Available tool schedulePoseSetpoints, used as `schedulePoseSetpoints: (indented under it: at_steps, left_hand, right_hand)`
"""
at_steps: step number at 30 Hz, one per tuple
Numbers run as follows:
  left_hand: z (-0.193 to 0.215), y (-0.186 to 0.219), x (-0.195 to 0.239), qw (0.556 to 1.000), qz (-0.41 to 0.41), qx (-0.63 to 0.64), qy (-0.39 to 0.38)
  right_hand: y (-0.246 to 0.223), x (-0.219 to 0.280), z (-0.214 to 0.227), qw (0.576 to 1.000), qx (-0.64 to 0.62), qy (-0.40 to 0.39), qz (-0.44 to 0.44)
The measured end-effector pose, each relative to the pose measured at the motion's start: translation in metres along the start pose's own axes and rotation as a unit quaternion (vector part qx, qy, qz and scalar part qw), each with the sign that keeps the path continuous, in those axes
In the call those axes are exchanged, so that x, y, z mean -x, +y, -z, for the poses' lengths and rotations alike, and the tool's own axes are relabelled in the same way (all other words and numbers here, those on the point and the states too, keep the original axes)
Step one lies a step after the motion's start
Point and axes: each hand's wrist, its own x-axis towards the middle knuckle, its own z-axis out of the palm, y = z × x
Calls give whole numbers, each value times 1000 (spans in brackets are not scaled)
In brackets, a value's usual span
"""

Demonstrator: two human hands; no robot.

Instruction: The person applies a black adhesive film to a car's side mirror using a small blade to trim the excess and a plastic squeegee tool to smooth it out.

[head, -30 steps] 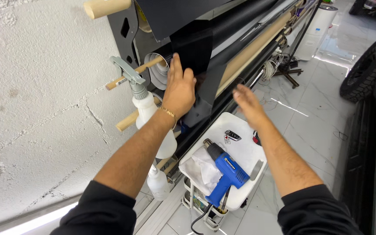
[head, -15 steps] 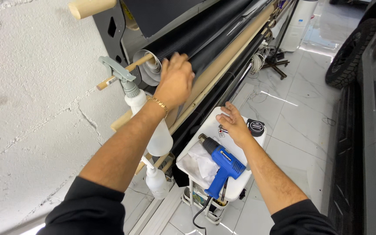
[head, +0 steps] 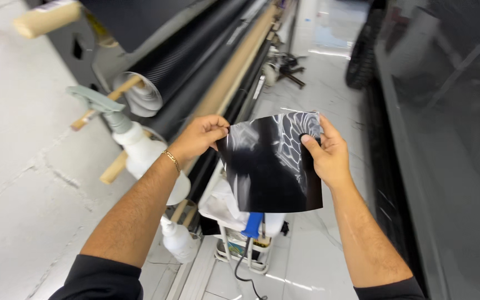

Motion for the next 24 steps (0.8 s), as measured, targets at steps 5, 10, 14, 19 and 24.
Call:
schedulePoseSetpoints:
  at_steps: [5, 10, 14, 19, 24]
  left_hand:
    - [-68, 42, 1, 981, -28, -171, -92]
    - [-157, 55, -14, 934, -98, -295, -177]
    - [-225, 123, 25, 936, -112, -192, -272]
    - [-309, 152, 57, 914, -160, -113, -356]
    - [-379, 182, 112, 908, -147, -141, -366]
  right_hand:
    - [-65, 68, 35, 990, 134, 41, 31]
    - [-121, 136, 76, 960, 241, 124, 72]
    - [-163, 190, 96, 922, 353, 135, 81]
    - [-211, 252, 106, 879, 455, 124, 68]
    - [-238, 318, 132, 828, 536, 136, 96]
